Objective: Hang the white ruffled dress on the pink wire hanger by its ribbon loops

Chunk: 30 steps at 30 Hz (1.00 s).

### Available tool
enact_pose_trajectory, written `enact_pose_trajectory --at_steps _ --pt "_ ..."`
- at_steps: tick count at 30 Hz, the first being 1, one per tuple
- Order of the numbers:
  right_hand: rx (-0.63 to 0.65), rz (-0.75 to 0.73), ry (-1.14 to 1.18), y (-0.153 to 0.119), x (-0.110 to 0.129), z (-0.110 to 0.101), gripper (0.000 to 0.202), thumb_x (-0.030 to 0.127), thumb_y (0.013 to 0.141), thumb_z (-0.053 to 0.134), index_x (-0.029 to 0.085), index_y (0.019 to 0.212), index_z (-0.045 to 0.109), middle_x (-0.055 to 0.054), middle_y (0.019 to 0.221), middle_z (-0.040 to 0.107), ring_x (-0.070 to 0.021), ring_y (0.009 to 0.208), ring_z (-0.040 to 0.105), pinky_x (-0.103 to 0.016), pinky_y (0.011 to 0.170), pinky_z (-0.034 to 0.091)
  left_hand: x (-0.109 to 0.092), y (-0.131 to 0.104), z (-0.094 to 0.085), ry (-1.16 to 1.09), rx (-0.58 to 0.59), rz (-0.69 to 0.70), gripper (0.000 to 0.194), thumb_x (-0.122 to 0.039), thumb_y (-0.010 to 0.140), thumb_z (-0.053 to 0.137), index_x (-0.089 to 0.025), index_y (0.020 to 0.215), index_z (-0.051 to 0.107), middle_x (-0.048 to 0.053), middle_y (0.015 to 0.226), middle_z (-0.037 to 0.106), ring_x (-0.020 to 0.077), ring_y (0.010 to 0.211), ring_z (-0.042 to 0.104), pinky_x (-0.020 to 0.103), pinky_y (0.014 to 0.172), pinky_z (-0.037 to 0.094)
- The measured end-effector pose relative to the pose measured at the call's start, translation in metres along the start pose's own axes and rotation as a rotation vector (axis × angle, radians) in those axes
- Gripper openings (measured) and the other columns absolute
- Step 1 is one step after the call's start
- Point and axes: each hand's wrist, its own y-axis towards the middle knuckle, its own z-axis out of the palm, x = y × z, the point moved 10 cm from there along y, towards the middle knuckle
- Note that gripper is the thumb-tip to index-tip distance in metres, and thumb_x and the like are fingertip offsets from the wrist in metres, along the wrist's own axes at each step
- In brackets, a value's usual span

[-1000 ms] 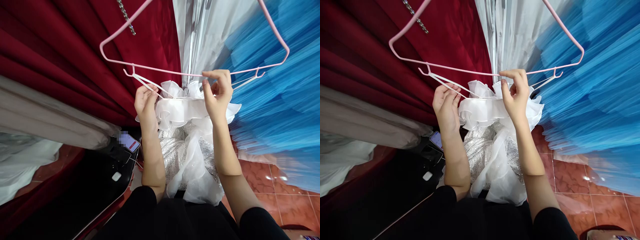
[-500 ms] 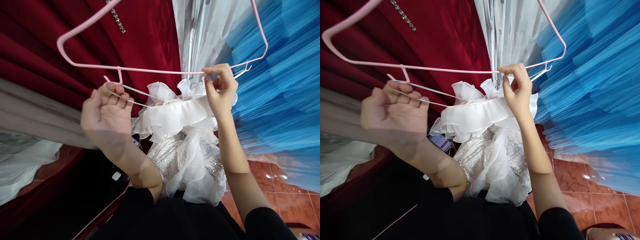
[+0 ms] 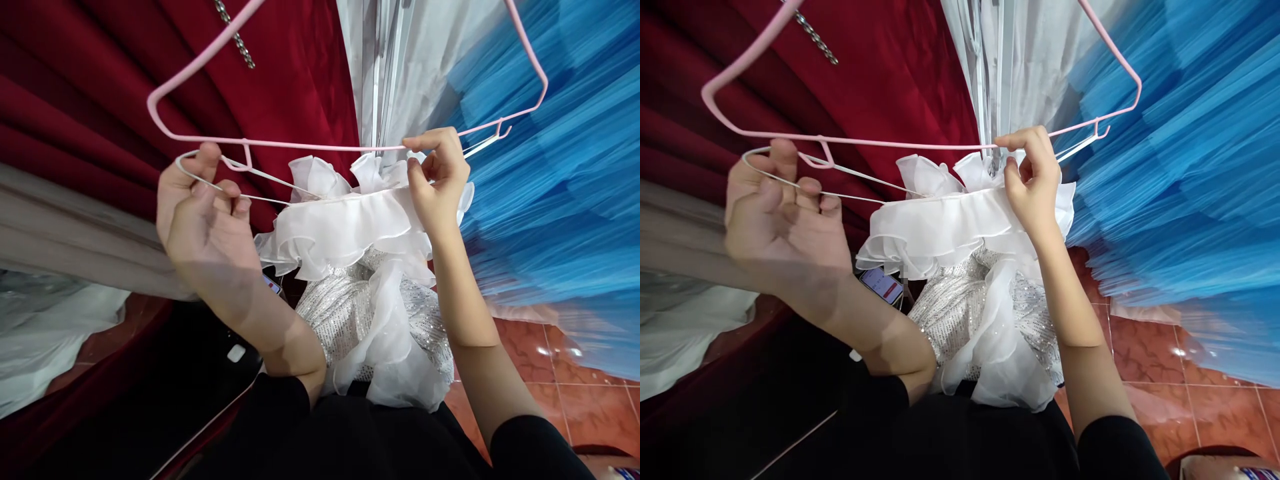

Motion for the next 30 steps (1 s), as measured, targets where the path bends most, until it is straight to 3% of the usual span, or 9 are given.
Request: enact_pose_trajectory --at_steps 5,7,9,13,17,20,24,27,30 --pt "-0.019 0.010 0.032 0.000 -0.002 0.000 0.012 0.029 0.087 0.058 0.030 0.098 0.063 0.000 0.102 0.063 -0.0138 0.086 0.060 -0.034 0.077 0.059 0.036 0.001 -0.018 -0.097 -0.032 -0.144 0.014 -0.022 0.080 0.056 -0.021 0.085 0.069 0.002 0.112 0.070 0.0121 0.074 0.056 0.022 0.062 0.046" --pt "-0.021 0.013 0.044 0.000 -0.002 0.001 0.014 0.029 0.086 0.058 0.029 0.099 0.064 -0.001 0.103 0.062 -0.0153 0.089 0.061 -0.036 0.078 0.060 0.055 -0.004 -0.016 -0.116 -0.022 -0.228 0.013 -0.023 0.082 0.055 -0.021 0.084 0.068 0.002 0.109 0.071 0.0130 0.076 0.057 0.023 0.063 0.047" --pt "-0.021 0.014 0.045 0.000 -0.002 0.003 0.016 0.026 0.085 0.058 0.028 0.100 0.064 -0.001 0.104 0.062 -0.0156 0.090 0.061 -0.036 0.078 0.060 0.073 -0.013 0.000 -0.077 0.078 -0.305 0.016 -0.022 0.084 0.055 -0.021 0.092 0.068 0.004 0.114 0.070 0.0145 0.085 0.061 0.025 0.070 0.049" --pt "-0.015 -0.006 0.032 -0.001 0.002 0.007 0.021 0.023 0.085 0.056 0.029 0.103 0.064 -0.002 0.108 0.061 -0.0148 0.089 0.062 -0.033 0.076 0.060 0.095 -0.028 0.051 0.013 0.311 -0.374 0.024 -0.033 0.091 0.057 -0.021 0.109 0.065 0.009 0.132 0.061 0.0213 0.112 0.061 0.029 0.087 0.050" --pt "-0.003 -0.023 -0.003 -0.006 0.008 0.009 0.024 0.026 0.088 0.053 0.031 0.109 0.063 -0.003 0.113 0.061 -0.0160 0.095 0.062 -0.032 0.074 0.060 0.100 -0.037 0.097 -0.065 0.395 -0.392 0.041 -0.051 0.101 0.031 -0.023 0.106 0.061 0.008 0.131 0.061 0.0225 0.121 0.059 0.034 0.097 0.050" --pt "0.004 -0.032 -0.025 -0.007 0.012 0.006 0.026 0.027 0.090 0.051 0.033 0.114 0.061 -0.002 0.118 0.060 -0.0159 0.097 0.063 -0.031 0.074 0.060 0.095 -0.042 0.114 -0.088 0.402 -0.333 0.035 -0.042 0.104 0.026 -0.025 0.106 0.057 0.005 0.127 0.064 0.0199 0.117 0.061 0.037 0.100 0.049" --pt "0.022 -0.037 -0.045 -0.002 0.016 -0.001 0.026 0.031 0.092 0.051 0.035 0.116 0.061 -0.002 0.120 0.060 -0.0164 0.101 0.063 -0.031 0.078 0.059 0.092 -0.045 0.118 -0.049 0.389 -0.223 0.018 -0.038 0.098 0.053 -0.028 0.112 0.057 0.004 0.133 0.060 0.0224 0.117 0.061 0.036 0.096 0.050" --pt "0.070 -0.042 -0.044 0.000 0.021 -0.001 0.026 0.033 0.093 0.049 0.035 0.117 0.061 -0.001 0.121 0.060 -0.0164 0.100 0.063 -0.032 0.077 0.058 0.093 -0.040 0.119 -0.041 0.391 -0.122 0.025 -0.044 0.096 0.055 -0.026 0.112 0.060 0.007 0.124 0.064 0.0232 0.100 0.067 0.034 0.078 0.055" --pt "0.107 -0.044 -0.050 -0.005 0.027 0.001 0.029 0.035 0.093 0.050 0.036 0.121 0.060 0.000 0.128 0.058 -0.0175 0.105 0.061 -0.031 0.076 0.057 0.091 -0.030 0.117 0.009 0.379 -0.007 0.024 -0.043 0.099 0.047 -0.025 0.102 0.064 0.008 0.111 0.068 0.0184 0.075 0.064 0.029 0.057 0.050"
